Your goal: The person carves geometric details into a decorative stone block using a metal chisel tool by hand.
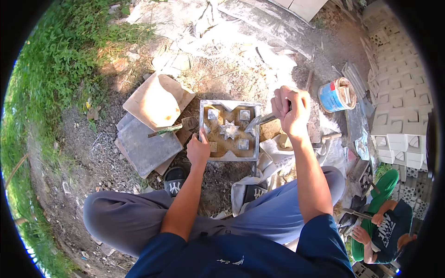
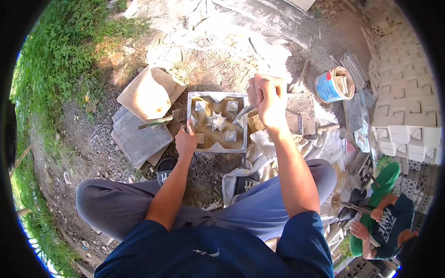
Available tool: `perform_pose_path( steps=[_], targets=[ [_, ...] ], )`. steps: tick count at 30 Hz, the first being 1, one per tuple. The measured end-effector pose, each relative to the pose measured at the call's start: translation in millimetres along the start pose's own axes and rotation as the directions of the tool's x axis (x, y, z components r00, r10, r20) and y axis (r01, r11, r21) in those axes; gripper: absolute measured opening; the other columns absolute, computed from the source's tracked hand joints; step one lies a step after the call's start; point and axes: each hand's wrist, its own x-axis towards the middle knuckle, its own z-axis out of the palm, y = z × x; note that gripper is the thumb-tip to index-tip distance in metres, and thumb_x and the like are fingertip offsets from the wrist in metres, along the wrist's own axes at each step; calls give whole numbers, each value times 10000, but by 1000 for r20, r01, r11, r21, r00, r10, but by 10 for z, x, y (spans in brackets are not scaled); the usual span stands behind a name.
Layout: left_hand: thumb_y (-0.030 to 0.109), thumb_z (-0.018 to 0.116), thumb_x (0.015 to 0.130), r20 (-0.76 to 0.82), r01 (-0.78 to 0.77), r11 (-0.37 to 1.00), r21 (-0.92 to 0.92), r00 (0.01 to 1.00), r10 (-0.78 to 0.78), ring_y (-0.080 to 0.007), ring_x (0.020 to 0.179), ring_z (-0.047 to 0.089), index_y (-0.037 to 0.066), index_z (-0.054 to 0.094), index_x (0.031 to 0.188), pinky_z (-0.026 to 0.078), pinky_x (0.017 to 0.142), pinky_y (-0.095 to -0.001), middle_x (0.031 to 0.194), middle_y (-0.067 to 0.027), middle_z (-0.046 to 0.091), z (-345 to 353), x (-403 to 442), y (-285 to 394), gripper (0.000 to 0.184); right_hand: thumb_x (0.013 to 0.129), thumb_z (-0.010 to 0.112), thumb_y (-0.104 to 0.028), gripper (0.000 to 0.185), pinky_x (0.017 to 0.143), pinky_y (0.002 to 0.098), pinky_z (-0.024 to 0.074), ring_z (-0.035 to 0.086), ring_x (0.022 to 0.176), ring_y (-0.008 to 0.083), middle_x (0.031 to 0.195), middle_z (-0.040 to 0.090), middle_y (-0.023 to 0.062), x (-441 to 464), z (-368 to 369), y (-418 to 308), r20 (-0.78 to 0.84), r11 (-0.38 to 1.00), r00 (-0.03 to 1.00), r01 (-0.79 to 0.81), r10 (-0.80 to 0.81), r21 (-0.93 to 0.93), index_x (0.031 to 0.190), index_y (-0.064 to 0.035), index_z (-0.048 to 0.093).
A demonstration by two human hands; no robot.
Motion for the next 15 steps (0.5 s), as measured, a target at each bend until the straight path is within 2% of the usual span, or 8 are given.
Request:
perform_pose_path(
  steps=[2, 5, 7, 10, 12, 15],
  targets=[
    [560, 409, 1003, 10, 1, 1000, -5, 1000, -1, -432, 1006, 649, -16, 658, 1130, 516, 841, -528, 1044, -265, 684, 37, 22, -28, 640, 930, 446, -168, 429, 409, 261, 181, 239, 438, 83, 497, 290, -12, -15, 69, -57, -32, 996, 999, -4, 1, -87, 528, -75, 331],
    [569, 392, 1005, 3, -10, 1000, -5, 1000, 10, -445, 1016, 640, -26, 650, 1147, 510, 855, -529, 1055, -259, 683, 40, 27, -44, 664, 924, 443, -161, 414, 412, 259, 184, 239, 439, 78, 498, 298, -8, -5, 60, -87, -57, 994, 997, 36, -42, -106, 536, -79, 323],
    [577, 382, 1005, -14, -29, 1000, -9, 999, 29, -454, 1013, 637, -30, 648, 1154, 509, 858, -530, 1051, -256, 685, 6, -8, -21, 679, 924, 447, -182, 409, 403, 255, 180, 225, 429, 78, 494, 290, -7, 90, -40, -15, -113, 998, 992, 43, -49, -55, 549, -86, 316],
    [587, 379, 1002, 18, -4, 1000, 7, 1000, 4, -459, 1005, 637, -26, 651, 1148, 510, 854, -532, 1044, -257, 685, -19, -12, 45, 686, 924, 450, -234, 414, 383, 257, 155, 192, 411, 83, 485, 257, -9, 166, -84, -15, -285, 998, 957, 55, -55, -7, 560, -100, 304],
    [589, 375, 1003, 62, 6, 1000, -9, 998, -5, -460, 987, 639, -20, 658, 1136, 514, 835, -536, 1027, -263, 682, -45, -6, 28, 684, 925, 448, -231, 415, 384, 259, 155, 194, 411, 84, 484, 255, -8, 134, -47, -45, -257, 997, 963, 79, -79, -10, 560, -100, 302],
    [585, 377, 1004, 17, -16, 1000, -5, 1000, 16, -455, 979, 644, -16, 661, 1130, 519, 821, -535, 1028, -259, 683, 7, 17, -30, 677, 927, 446, -223, 418, 388, 269, 160, 197, 415, 90, 487, 253, -5, 129, 0, -97, -211, 995, 973, 90, -95, -33, 557, -100, 296]
  ],
)
